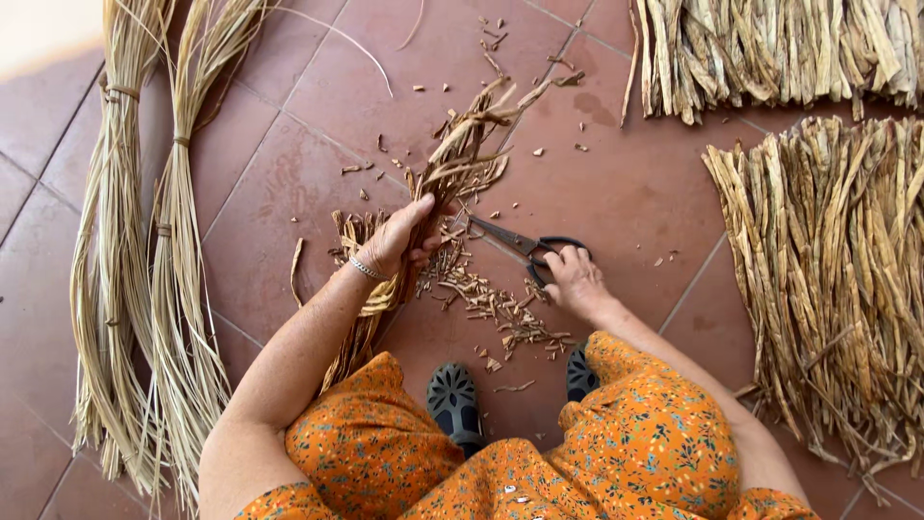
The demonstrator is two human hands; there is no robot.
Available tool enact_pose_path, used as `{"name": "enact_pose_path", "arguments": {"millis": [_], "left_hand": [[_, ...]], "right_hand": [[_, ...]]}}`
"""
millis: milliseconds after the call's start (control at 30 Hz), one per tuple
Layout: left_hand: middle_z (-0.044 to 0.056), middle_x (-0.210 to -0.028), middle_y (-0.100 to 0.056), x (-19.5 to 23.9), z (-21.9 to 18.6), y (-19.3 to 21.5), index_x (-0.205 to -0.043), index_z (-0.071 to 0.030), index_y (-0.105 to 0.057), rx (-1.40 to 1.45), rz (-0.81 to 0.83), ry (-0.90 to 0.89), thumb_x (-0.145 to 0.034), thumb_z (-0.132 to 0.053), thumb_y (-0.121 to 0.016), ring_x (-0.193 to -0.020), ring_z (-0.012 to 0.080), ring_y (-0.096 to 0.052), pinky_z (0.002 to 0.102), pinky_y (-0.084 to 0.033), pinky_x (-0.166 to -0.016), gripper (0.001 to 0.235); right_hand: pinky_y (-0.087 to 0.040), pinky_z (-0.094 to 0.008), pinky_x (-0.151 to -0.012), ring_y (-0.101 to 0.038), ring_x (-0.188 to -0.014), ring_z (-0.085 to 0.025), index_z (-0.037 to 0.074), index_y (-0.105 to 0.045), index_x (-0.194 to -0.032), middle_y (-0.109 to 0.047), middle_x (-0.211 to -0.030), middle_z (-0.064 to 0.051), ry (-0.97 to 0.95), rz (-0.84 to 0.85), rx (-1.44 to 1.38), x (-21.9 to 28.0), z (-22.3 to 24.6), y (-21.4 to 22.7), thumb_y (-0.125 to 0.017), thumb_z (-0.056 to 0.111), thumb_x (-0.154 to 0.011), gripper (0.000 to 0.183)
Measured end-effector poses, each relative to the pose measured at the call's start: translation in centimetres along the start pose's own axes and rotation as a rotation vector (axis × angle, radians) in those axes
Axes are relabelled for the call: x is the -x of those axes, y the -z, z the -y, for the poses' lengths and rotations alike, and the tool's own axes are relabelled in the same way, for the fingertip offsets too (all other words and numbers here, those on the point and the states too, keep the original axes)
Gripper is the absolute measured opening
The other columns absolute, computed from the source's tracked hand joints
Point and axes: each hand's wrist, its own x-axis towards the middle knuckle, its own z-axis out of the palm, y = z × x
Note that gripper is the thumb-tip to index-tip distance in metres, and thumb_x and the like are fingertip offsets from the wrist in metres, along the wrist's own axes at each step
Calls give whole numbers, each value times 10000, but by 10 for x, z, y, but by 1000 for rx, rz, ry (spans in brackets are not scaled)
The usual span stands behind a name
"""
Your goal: The person sits on a tiled floor and uses scissors to cut dried plant strips into smaller pieces. They repeatedly pick up bundles, trim the ends, and place the cut pieces on the floor.
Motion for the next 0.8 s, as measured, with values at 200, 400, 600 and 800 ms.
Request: {"name": "enact_pose_path", "arguments": {"millis": [200,400,600,800], "left_hand": [[15,-667,-483,11,5,6,-1199,-175,-510,95,-14,-30,-1018,-557,-486,-454,87,-335,260,-311,-457,424],[10,-651,-471,24,-2,6,-1204,-151,-584,82,-31,-52,-1003,-634,-444,-435,78,-322,254,-308,-449,542],[-15,-585,-403,25,-8,1,-1177,-112,-622,40,-71,-37,-1016,-674,-303,-415,85,-294,259,-300,-436,667],[-29,-546,-361,33,-11,-4,-1144,-81,-610,32,-163,-31,-1011,-706,-223,-399,81,-265,262,-295,-428,747]], "right_hand": [[-512,-503,-935,-535,-1161,-375,137,-543,-1249,-530,-1201,-175,-90,79,10,-20,-19,-23,-858,93,-694,640],[-538,-524,-959,-654,-1115,-367,127,-531,-1231,-628,-1104,-122,-54,91,-2,-27,-29,-43,-709,61,-866,412],[-522,-544,-849,-641,-988,-415,105,-554,-1130,-558,-1095,-175,-65,86,-152,-21,-14,-24,-851,202,-735,504],[-564,-503,-824,-673,-999,-385,77,-529,-1124,-568,-1121,-176,20,38,-58,-18,4,-20,-818,247,-808,460]]}}
